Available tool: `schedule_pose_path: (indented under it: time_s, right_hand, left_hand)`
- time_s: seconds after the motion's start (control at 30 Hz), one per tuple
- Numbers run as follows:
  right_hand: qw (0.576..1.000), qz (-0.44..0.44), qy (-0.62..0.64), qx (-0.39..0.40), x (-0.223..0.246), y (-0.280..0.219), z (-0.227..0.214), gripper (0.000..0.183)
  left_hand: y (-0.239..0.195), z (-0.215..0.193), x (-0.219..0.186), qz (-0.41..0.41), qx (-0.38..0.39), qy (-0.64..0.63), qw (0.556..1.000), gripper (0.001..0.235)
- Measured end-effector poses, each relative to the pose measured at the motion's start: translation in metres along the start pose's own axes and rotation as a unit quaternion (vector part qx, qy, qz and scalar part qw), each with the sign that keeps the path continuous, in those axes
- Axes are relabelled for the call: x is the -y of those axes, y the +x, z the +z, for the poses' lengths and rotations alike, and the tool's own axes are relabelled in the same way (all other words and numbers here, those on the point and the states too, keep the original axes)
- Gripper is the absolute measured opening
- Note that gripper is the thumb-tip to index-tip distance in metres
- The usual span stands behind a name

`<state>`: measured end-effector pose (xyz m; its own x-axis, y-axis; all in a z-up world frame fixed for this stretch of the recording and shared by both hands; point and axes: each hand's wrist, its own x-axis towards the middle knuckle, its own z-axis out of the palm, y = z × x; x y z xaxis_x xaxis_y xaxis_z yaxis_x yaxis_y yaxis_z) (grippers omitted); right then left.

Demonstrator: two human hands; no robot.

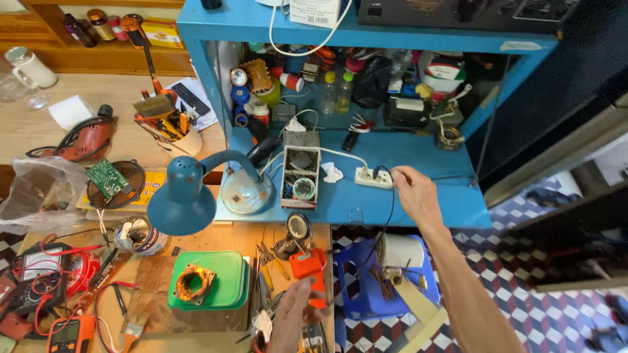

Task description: The person uses a heat gun to apply heat to a small electronic component and a motor stator. They then inspect the stator by hand, rotate it, and handle a white cable with pliers. The work takes place at a cluttered electronics workbench.

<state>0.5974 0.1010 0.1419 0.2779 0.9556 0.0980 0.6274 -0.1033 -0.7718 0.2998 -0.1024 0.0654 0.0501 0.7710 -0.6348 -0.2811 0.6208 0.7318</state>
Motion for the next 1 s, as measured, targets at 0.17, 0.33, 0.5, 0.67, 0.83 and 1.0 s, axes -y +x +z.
schedule_pose_path:
  time_s: [0.17, 0.33, 0.5, 0.67, 0.83, 1.0]
  right_hand:
    - [0.972, -0.190, -0.130, 0.054, -0.051, 0.162, 0.061, 0.027]
    - [0.951, -0.121, -0.231, 0.166, -0.075, 0.243, 0.128, 0.038]
    - [0.915, -0.082, -0.307, 0.249, -0.074, 0.288, 0.156, 0.032]
    - [0.931, -0.108, -0.262, 0.230, -0.070, 0.291, 0.139, 0.029]
    - [0.955, -0.231, -0.178, 0.050, -0.052, 0.251, 0.081, 0.026]
    - [0.958, -0.271, -0.092, 0.030, -0.004, 0.173, 0.014, 0.023]
  left_hand:
    - [0.090, -0.020, 0.077, -0.002, -0.065, 0.004, 0.998, 0.050]
    - [0.152, -0.001, 0.159, 0.051, -0.169, -0.005, 0.984, 0.052]
    - [0.163, 0.039, 0.152, 0.046, -0.118, 0.023, 0.992, 0.054]
    - [0.148, 0.075, 0.094, -0.009, -0.074, 0.024, 0.997, 0.054]
    - [0.127, 0.099, 0.038, 0.003, -0.054, -0.050, 0.997, 0.047]
    - [0.101, 0.113, -0.012, 0.064, -0.036, -0.059, 0.996, 0.042]
